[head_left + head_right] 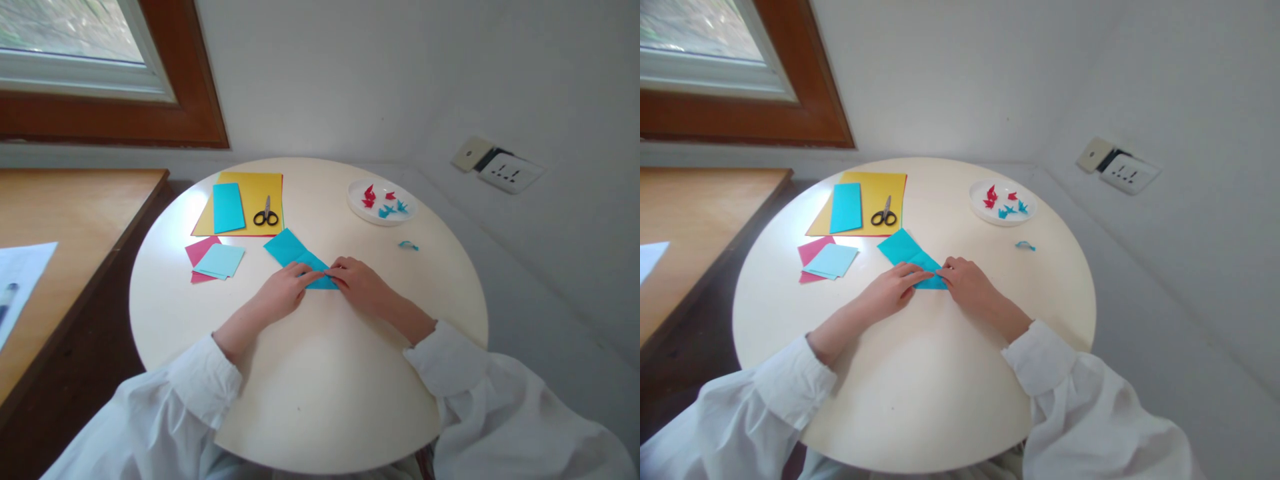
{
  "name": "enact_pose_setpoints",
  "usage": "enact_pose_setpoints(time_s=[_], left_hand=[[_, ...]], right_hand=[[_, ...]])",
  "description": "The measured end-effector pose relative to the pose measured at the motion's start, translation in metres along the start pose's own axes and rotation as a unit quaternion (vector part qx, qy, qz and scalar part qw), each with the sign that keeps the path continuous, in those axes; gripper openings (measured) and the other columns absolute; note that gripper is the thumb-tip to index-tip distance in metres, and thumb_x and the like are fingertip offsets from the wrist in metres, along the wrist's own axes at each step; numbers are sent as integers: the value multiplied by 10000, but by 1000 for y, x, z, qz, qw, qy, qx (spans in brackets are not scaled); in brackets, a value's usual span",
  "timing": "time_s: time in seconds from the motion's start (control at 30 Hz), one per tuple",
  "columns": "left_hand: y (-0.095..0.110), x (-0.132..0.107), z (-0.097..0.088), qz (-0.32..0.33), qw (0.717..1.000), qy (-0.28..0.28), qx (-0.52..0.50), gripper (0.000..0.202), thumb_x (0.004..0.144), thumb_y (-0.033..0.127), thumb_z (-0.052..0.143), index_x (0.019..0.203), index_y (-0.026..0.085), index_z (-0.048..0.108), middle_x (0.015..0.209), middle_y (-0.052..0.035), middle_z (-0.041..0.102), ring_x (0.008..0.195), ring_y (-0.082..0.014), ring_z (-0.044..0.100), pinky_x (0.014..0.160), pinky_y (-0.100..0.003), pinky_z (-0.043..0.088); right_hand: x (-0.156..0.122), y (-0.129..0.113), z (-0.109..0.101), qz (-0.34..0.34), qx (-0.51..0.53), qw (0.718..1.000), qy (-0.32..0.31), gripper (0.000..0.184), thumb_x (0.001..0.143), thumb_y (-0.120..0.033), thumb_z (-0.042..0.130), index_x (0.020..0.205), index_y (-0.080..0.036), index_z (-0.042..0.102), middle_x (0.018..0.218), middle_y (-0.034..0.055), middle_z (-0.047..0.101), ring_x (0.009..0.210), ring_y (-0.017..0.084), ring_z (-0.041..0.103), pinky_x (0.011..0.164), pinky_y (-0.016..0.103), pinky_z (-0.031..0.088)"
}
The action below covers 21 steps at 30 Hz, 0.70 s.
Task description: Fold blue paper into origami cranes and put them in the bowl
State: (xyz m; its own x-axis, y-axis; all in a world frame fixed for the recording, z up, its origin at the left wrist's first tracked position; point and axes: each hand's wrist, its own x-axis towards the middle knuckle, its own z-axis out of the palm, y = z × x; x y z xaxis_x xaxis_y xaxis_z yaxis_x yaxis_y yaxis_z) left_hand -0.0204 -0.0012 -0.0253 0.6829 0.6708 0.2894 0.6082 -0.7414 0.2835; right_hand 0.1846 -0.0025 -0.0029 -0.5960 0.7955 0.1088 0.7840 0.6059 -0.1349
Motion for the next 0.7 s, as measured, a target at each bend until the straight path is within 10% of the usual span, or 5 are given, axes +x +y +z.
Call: enact_pose_setpoints(time_s=[0.7], left_hand=[[-4,-3,5,-36,995,10,-92,318,858,257,526,1153,160,599,1108,-112,658,1053,-244,576,915,-388,476]], right_hand=[[-35,4,19,182,47,980,66,491,828,-438,551,1243,-177,552,1357,147,498,1278,283,434,1007,471,341]])
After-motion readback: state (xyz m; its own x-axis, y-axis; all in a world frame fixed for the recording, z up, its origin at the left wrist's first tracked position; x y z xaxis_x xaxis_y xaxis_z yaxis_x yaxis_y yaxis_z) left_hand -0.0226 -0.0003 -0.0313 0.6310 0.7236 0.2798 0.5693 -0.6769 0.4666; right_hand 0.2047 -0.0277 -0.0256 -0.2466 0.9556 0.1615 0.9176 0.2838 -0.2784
